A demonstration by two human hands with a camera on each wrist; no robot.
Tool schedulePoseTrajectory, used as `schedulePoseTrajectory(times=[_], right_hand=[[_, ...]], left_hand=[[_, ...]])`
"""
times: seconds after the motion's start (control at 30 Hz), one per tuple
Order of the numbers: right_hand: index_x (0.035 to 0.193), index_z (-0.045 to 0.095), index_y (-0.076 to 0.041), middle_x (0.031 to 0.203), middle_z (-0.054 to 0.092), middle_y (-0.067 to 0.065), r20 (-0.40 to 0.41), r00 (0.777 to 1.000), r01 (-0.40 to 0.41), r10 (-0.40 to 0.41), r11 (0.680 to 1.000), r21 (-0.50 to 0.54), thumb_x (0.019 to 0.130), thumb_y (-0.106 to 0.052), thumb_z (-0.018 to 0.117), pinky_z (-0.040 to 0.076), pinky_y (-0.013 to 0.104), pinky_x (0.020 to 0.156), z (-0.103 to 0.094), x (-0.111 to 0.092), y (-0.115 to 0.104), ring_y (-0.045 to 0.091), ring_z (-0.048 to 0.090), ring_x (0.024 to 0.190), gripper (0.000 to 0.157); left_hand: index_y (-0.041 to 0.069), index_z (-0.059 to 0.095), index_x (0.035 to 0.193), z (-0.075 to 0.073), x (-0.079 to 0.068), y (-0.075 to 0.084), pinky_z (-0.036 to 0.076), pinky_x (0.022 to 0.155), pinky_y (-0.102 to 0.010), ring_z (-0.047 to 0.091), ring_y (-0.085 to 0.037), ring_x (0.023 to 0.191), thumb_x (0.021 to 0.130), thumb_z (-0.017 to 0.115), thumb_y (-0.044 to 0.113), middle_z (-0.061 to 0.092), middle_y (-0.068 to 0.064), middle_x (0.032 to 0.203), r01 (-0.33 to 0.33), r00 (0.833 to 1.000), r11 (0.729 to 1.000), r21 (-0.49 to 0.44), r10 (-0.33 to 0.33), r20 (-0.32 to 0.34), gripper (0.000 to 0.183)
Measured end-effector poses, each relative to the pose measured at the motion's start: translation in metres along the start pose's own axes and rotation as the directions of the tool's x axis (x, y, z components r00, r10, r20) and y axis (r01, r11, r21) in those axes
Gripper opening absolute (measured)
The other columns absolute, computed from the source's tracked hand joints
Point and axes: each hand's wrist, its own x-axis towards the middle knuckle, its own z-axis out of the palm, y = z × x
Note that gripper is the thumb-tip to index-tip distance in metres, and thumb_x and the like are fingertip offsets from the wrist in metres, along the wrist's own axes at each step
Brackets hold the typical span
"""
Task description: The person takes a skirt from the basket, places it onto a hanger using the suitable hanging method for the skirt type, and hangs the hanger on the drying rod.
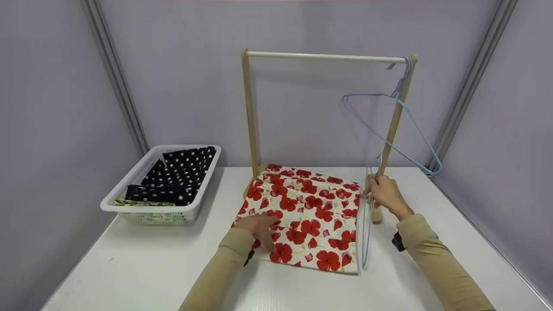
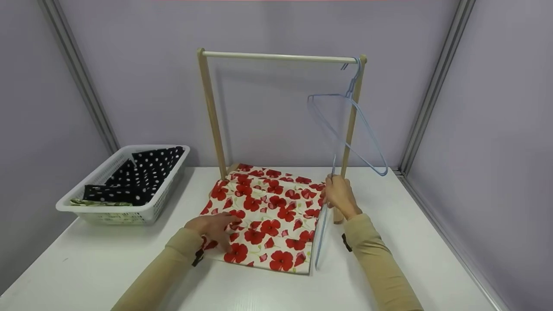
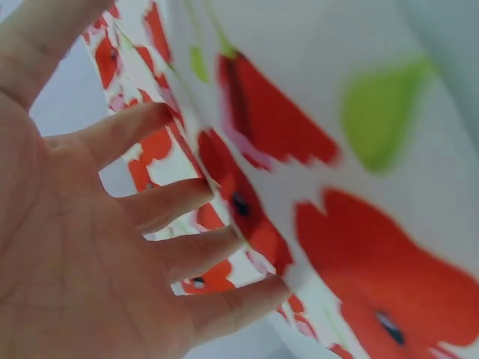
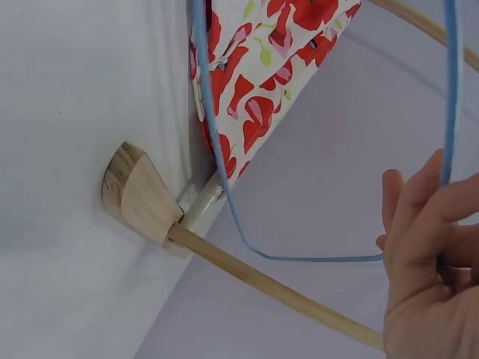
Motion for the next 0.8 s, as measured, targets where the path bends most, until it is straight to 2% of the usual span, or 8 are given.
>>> schedulePoseTrajectory(times=[0.1, 0.23, 0.33, 0.43, 0.5, 0.6, 0.67, 0.8], right_hand=[[0.108, 0.060, 0.012, 0.090, 0.068, 0.024, 0.000, 1.000, 0.005, -0.005, 0.999, -0.033, 0.107, -0.018, 0.032, 0.053, 0.026, 0.044, 0.000, 0.001, 0.002, 0.010, 0.060, 0.052, 0.041], [0.095, 0.062, 0.012, 0.082, 0.066, 0.022, 0.015, 1.000, 0.000, 0.001, 0.998, -0.062, 0.107, -0.018, 0.031, 0.053, 0.026, 0.045, 0.002, 0.001, 0.005, 0.010, 0.058, 0.050, 0.045], [0.093, 0.060, 0.010, 0.081, 0.064, 0.021, 0.021, 1.000, -0.003, 0.004, 0.999, -0.054, 0.107, -0.019, 0.030, 0.054, 0.026, 0.045, 0.004, 0.002, 0.005, 0.010, 0.057, 0.051, 0.044], [0.093, 0.058, 0.009, 0.081, 0.063, 0.019, 0.023, 1.000, -0.011, 0.012, 0.999, -0.033, 0.107, -0.020, 0.030, 0.053, 0.025, 0.046, 0.006, 0.003, 0.005, 0.011, 0.056, 0.052, 0.042], [0.093, 0.059, 0.009, 0.078, 0.063, 0.015, 0.021, 1.000, -0.020, 0.021, 1.000, -0.021, 0.107, -0.021, 0.031, 0.053, 0.025, 0.046, 0.007, 0.003, 0.004, 0.010, 0.056, 0.052, 0.044], [0.093, 0.060, 0.008, 0.074, 0.064, 0.010, 0.024, 0.999, -0.027, 0.027, 1.000, -0.008, 0.108, -0.021, 0.030, 0.053, 0.025, 0.046, 0.009, 0.004, 0.003, 0.010, 0.056, 0.051, 0.044], [0.093, 0.059, 0.007, 0.075, 0.065, 0.011, 0.022, 0.999, -0.029, 0.029, 1.000, 0.000, 0.107, -0.021, 0.030, 0.053, 0.025, 0.045, 0.010, 0.004, 0.002, 0.010, 0.056, 0.050, 0.043], [0.095, 0.056, 0.005, 0.084, 0.065, 0.020, 0.026, 0.999, -0.033, 0.032, 0.999, 0.009, 0.107, -0.019, 0.030, 0.052, 0.024, 0.045, 0.011, 0.004, 0.001, 0.009, 0.056, 0.050, 0.037]], left_hand=[[0.030, 0.057, 0.134, 0.003, -0.001, 0.009, 0.048, 0.096, -0.056, 0.049, -0.026, 0.118, 0.071, 0.087, 0.026, 0.052, 0.001, 0.135, -0.089, 0.996, 0.995, 0.034, 0.088, 0.017, 0.070], [0.026, 0.061, 0.129, 0.016, -0.002, 0.029, 0.051, 0.092, -0.048, 0.052, -0.018, 0.104, 0.077, 0.083, 0.028, 0.058, 0.003, 0.117, -0.205, 0.978, 0.972, 0.115, 0.208, -0.009, 0.056], [0.024, 0.065, 0.122, 0.029, -0.001, 0.049, 0.053, 0.087, -0.039, 0.054, -0.014, 0.096, 0.080, 0.081, 0.029, 0.060, 0.005, 0.108, -0.292, 0.953, 0.940, 0.178, 0.301, -0.030, 0.045], [0.026, 0.068, 0.114, 0.041, 0.001, 0.068, 0.053, 0.080, -0.031, 0.055, -0.010, 0.087, 0.082, 0.080, 0.029, 0.062, 0.008, 0.100, -0.391, 0.915, 0.890, 0.235, 0.404, -0.009, 0.035], [0.028, 0.068, 0.115, 0.049, 0.002, 0.081, 0.053, 0.076, -0.028, 0.056, -0.008, 0.084, 0.081, 0.080, 0.030, 0.063, 0.009, 0.098, -0.450, 0.887, 0.853, 0.265, 0.461, 0.021, 0.036], [0.029, 0.066, 0.120, 0.058, 0.004, 0.097, 0.052, 0.073, -0.026, 0.055, -0.008, 0.083, 0.080, 0.080, 0.030, 0.063, 0.010, 0.099, -0.490, 0.862, 0.805, 0.335, 0.504, 0.048, 0.042], [0.030, 0.065, 0.122, 0.061, 0.006, 0.106, 0.052, 0.075, -0.027, 0.054, -0.008, 0.086, 0.080, 0.080, 0.031, 0.063, 0.009, 0.102, -0.481, 0.863, 0.793, 0.372, 0.502, 0.046, 0.045], [0.028, 0.068, 0.122, 0.062, 0.013, 0.117, 0.053, 0.081, -0.027, 0.058, -0.009, 0.090, 0.084, 0.078, 0.024, 0.067, 0.009, 0.108, -0.452, 0.880, 0.817, 0.359, 0.475, 0.026, 0.040]])
